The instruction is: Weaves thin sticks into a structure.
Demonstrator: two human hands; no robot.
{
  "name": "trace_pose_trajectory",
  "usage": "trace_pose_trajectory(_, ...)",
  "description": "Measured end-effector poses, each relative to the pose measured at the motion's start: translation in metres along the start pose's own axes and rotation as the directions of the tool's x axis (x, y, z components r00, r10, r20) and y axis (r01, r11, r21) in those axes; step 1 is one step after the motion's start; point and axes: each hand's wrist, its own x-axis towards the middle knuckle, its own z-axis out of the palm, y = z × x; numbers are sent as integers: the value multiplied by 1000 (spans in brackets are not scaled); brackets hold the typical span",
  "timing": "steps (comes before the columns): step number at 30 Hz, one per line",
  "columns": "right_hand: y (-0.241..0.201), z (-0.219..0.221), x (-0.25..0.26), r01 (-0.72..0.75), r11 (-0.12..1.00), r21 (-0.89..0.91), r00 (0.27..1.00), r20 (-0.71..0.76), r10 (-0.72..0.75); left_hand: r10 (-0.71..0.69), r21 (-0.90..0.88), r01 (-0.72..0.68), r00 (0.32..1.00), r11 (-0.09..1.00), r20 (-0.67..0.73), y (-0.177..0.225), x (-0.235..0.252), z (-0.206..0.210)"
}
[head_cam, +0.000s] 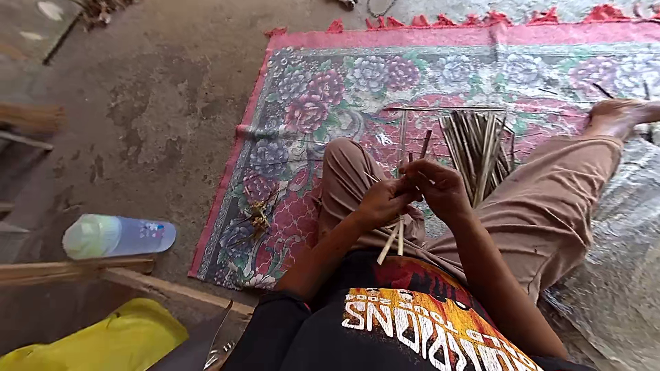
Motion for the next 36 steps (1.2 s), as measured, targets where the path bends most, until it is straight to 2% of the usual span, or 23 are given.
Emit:
trace_pose_trajectory(4, 1, 6, 2, -9, 993, -120, 1000, -2, 9, -8, 111, 6, 1000, 994, 18, -3, -1, 1)
trace_pose_trajectory(6, 3, 14, 0, -50, 993, -103, 998, -41, 46, -32, 81, 27, 997, 996, 67, -3, -7, -3)
trace_pose_trajectory(8, 2, 19, 0, -106, 994, 25, 991, -78, 108, -36, -163, 50, 995, 985, 88, -8, -16, -5)
trace_pose_trajectory(11, -2, 11, 12, -206, 936, 284, 974, -33, 225, -18, -557, 60, 997, 828, 81, -23, -19, -16)
trace_pose_trajectory(15, 31, -22, 12, -353, 875, 331, 927, -8, 376, -59, -797, 30, 998, 604, -7, -26, -17, -36)
trace_pose_trajectory(17, 65, -44, 8, -514, 813, 275, 844, -10, 537, -79, -853, -4, 995, 522, -53, -29, -19, -49)
trace_pose_trajectory(18, 83, -54, 6, -613, 754, 238, 775, -6, 632, -97, -868, -24, 992, 495, -82, -29, -19, -57)
trace_pose_trajectory(20, 113, -73, 0, -767, 619, 171, 624, -27, 781, -96, -866, -67, 987, 496, -131, -30, -24, -77)
trace_pose_trajectory(22, 131, -98, -11, -828, 543, 140, 530, -119, 840, -105, -858, -139, 970, 495, -217, -29, -28, -105)
trace_pose_trajectory(24, 146, -124, -24, -849, 510, 141, 477, -214, 853, -166, -757, -194, 913, 624, -371, -29, -40, -140)
trace_pose_trajectory(26, 153, -139, -33, -871, 464, 161, 411, -276, 869, -237, -588, -192, 785, 785, -573, -36, -61, -177)
trace_pose_trajectory(28, 151, -143, -39, -895, 404, 187, 334, -318, 887, -276, -395, -45, 642, 918, -715, -56, -91, -211)
trace_pose_trajectory(30, 147, -136, -46, -908, 370, 197, 299, -316, 900, -288, -202, 216, 523, 955, -802, -81, -122, -242)
trace_pose_trajectory(31, 147, -130, -48, -910, 367, 191, 301, -302, 904, -296, -80, 427, 468, 901, -833, -90, -136, -253)
trace_pose_trajectory(32, 145, -121, -48, -913, 360, 189, 299, -290, 909, -334, 24, 637, 436, 770, -836, -92, -148, -262)
trace_pose_trajectory(33, 143, -112, -46, -922, 342, 179, 286, -279, 917, -391, 109, 790, 412, 603, -823, -90, -155, -269)
trace_pose_trajectory(34, 141, -105, -44, -936, 315, 156, 268, -263, 927, -417, 160, 854, 395, 494, -819, -86, -158, -272)
trace_pose_trajectory(35, 143, -99, -43, -950, 289, 118, 251, -257, 933, -401, 185, 860, 399, 475, -825, -81, -156, -272)
trace_pose_trajectory(36, 149, -95, -44, -963, 262, 62, 237, -263, 935, -348, 206, 825, 430, 525, -833, -74, -149, -268)
